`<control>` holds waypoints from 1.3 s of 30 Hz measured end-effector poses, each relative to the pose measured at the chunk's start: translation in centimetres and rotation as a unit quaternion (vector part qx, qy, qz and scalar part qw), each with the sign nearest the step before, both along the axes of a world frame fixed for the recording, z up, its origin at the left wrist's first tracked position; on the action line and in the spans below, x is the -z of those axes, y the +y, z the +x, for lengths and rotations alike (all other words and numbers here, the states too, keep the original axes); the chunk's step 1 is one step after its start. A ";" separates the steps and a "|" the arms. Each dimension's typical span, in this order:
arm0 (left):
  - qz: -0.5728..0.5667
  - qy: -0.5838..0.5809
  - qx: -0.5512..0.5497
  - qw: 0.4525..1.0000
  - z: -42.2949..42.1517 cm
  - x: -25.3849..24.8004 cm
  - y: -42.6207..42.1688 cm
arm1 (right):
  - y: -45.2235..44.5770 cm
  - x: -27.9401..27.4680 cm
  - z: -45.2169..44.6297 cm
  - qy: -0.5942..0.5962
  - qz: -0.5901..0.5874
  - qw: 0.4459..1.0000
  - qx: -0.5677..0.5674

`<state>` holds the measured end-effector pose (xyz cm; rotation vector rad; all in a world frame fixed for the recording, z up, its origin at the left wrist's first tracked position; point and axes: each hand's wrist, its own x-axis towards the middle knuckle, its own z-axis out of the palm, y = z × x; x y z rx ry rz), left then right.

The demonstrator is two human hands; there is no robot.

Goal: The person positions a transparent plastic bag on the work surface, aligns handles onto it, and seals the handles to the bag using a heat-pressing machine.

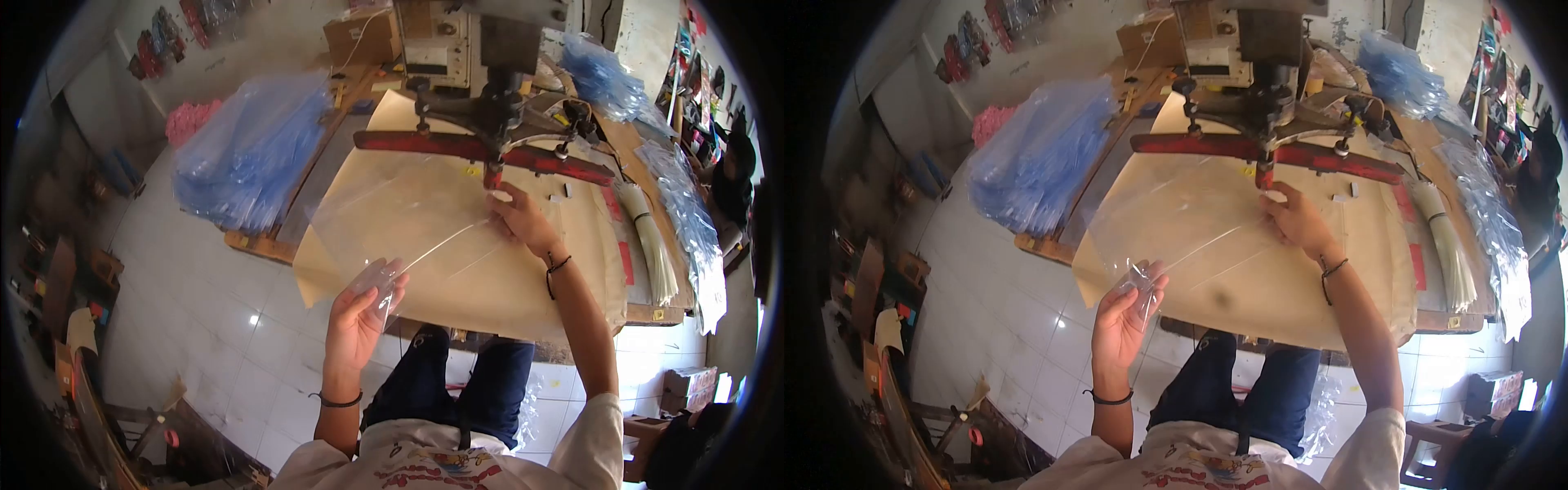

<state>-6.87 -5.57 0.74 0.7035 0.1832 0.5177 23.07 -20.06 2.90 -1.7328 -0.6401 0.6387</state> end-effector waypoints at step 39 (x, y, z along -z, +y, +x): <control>0.112 0.112 0.000 0.987 16.7 0.6 12.4 | -2.4 1.5 2.8 -0.261 -0.039 0.955 0.132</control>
